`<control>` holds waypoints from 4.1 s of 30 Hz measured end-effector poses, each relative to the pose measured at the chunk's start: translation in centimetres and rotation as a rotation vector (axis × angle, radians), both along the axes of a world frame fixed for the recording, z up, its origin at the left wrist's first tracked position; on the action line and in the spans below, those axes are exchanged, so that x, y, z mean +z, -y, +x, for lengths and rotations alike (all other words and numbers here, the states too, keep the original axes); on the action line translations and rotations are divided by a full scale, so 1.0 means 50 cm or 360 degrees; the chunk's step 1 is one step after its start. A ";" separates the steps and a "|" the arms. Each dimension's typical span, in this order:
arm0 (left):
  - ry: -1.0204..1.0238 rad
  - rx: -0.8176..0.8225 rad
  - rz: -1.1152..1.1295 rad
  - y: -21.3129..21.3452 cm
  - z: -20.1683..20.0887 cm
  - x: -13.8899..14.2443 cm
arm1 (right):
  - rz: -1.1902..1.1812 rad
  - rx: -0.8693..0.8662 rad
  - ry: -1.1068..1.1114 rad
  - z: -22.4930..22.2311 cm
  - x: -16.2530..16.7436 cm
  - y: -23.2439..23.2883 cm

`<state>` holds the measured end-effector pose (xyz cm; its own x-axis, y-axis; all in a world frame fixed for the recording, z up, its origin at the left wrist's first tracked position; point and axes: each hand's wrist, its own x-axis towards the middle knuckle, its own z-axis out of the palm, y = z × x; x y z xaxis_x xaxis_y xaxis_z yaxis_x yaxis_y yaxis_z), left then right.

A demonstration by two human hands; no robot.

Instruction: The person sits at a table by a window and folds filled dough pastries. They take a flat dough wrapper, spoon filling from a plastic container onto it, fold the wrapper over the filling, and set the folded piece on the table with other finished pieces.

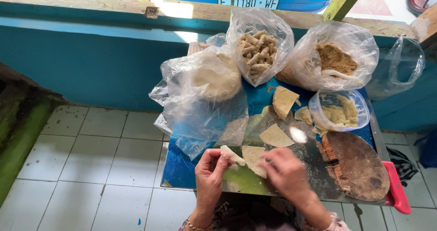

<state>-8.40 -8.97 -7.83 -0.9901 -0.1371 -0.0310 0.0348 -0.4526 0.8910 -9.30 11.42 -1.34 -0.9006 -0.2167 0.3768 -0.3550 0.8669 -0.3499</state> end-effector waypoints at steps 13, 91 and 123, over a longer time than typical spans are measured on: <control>-0.0014 -0.0023 0.0063 0.003 -0.003 0.012 | -0.1582 -0.0541 0.0701 -0.045 -0.079 -0.165; -0.1099 0.0115 -0.2035 -0.146 -0.045 0.034 | 0.0152 -0.0244 -0.0095 0.016 -0.018 -0.145; -0.1079 -0.0287 -0.2089 -0.135 -0.039 0.032 | 0.0264 -0.0369 0.0112 -0.155 0.090 -0.334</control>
